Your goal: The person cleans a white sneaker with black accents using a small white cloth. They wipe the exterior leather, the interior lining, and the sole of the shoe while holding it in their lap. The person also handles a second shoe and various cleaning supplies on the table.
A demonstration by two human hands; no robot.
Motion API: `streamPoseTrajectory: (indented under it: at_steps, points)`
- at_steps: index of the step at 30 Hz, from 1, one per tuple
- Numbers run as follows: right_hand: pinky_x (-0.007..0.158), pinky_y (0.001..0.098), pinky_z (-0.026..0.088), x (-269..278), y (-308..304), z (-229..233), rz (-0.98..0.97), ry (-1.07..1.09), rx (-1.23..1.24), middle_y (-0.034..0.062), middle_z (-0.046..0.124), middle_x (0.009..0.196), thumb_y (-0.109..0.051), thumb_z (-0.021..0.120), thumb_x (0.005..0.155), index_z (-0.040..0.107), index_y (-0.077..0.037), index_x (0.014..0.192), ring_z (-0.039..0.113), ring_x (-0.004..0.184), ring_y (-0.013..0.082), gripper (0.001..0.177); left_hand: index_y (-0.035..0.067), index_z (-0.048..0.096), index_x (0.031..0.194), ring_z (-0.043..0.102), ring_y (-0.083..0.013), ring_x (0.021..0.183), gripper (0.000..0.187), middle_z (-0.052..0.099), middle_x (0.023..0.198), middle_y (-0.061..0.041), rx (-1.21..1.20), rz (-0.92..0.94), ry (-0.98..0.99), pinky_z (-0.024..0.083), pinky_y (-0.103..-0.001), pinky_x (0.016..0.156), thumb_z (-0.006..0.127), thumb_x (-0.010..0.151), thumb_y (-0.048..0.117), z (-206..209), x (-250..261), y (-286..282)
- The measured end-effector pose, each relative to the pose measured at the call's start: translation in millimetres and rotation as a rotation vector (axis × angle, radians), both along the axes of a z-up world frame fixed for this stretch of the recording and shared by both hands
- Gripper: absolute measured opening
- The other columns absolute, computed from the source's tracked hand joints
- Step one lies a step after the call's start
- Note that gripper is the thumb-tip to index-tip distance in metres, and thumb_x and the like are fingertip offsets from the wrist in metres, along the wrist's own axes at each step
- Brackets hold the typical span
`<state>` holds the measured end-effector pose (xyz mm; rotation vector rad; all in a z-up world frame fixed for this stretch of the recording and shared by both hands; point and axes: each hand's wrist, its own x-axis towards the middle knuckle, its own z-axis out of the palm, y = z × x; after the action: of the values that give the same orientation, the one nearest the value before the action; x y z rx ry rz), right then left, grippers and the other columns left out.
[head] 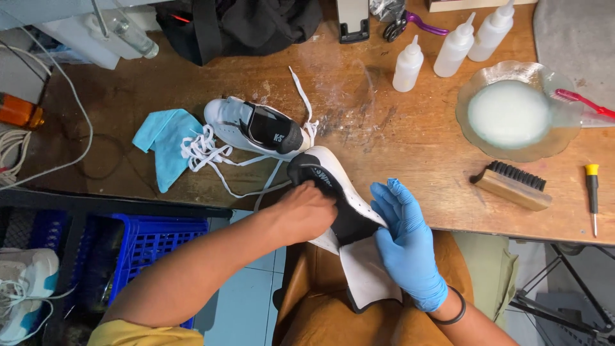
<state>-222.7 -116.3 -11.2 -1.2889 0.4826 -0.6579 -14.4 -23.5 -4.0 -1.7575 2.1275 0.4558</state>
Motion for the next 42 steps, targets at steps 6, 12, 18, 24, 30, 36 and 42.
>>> streamPoseTrajectory:
  at_steps: [6, 12, 18, 24, 30, 36, 42]
  points:
    - [0.122, 0.0362, 0.040, 2.4, -8.4, -0.6, -0.066, 0.004, 0.160, 0.0202, 0.058, 0.144, 0.020, 0.039, 0.074, 0.038, -0.003, 0.149, 0.054, 0.141, 0.0275, 0.079, 0.009, 0.059, 0.089, 0.056, -0.0193, 0.074, 0.010, 0.057, 0.090, -0.005, -0.659, 0.221, 0.861, 0.044, -0.030, 0.065, 0.058, 0.090, -0.002, 101.6, -3.6, -12.6]
    - [0.108, 0.0364, 0.051, 13.6, -13.4, -20.2, -0.160, -0.179, 0.265, 0.0216, 0.064, 0.135, 0.010, 0.061, 0.086, 0.042, -0.004, 0.145, 0.063, 0.125, 0.0267, 0.064, 0.010, 0.063, 0.097, 0.052, -0.0112, 0.086, 0.015, 0.053, 0.094, -0.001, -0.508, 0.499, 1.549, 0.043, -0.024, 0.082, 0.061, 0.103, 0.023, 103.4, -57.2, -30.1]
    - [0.093, 0.0345, 0.053, -5.4, -20.6, -14.8, -0.231, -0.077, 0.137, 0.0107, 0.067, 0.114, 0.003, 0.058, 0.088, 0.054, -0.005, 0.121, 0.060, 0.108, 0.0183, 0.034, 0.015, 0.064, 0.101, 0.056, -0.0161, 0.069, 0.016, 0.060, 0.074, -0.002, -0.301, 0.489, 1.369, 0.047, -0.031, 0.063, 0.054, 0.101, 0.027, 109.8, -123.3, -106.9]
    - [0.076, 0.0322, 0.056, -19.0, -22.3, 13.0, -0.187, 0.035, 0.042, -0.0024, 0.070, 0.090, -0.005, 0.056, 0.091, 0.069, -0.005, 0.092, 0.057, 0.087, 0.0082, 0.013, 0.013, 0.055, 0.094, 0.062, -0.0377, 0.089, 0.023, 0.071, 0.101, -0.011, -0.097, 0.163, 0.633, 0.044, -0.054, 0.070, 0.034, 0.090, 0.022, 134.4, -194.8, -228.0]
    - [0.095, 0.0363, 0.055, -59.8, -27.1, 11.4, -0.276, -0.122, 0.135, 0.0091, 0.068, 0.116, 0.001, 0.058, 0.092, 0.057, 0.000, 0.122, 0.058, 0.108, 0.0143, 0.030, 0.013, 0.066, 0.088, 0.069, -0.0367, 0.091, 0.026, 0.070, 0.101, -0.009, -0.126, 0.084, 0.347, 0.054, -0.047, 0.070, 0.050, 0.078, -0.005, 76.2, -245.4, -349.8]
    - [0.107, 0.0369, 0.053, -90.8, -41.7, -3.7, -0.318, -0.185, 0.193, 0.0167, 0.066, 0.129, 0.014, 0.046, 0.085, 0.052, 0.005, 0.130, 0.062, 0.124, 0.0221, 0.046, 0.018, 0.065, 0.098, 0.068, -0.0345, 0.096, 0.028, 0.069, 0.108, -0.006, -0.109, 0.029, 0.333, 0.054, -0.045, 0.071, 0.051, 0.081, 0.000, 72.5, -270.9, -383.9]
    - [0.117, 0.0410, 0.046, -102.0, -47.1, 5.4, -0.280, -0.224, 0.188, 0.0173, 0.058, 0.143, 0.016, 0.036, 0.080, 0.044, 0.004, 0.144, 0.055, 0.137, 0.0276, 0.065, 0.024, 0.063, 0.110, 0.066, -0.0320, 0.103, 0.033, 0.067, 0.117, -0.002, -0.084, -0.022, 0.307, 0.055, -0.044, 0.072, 0.053, 0.084, 0.006, 73.3, -272.3, -404.8]
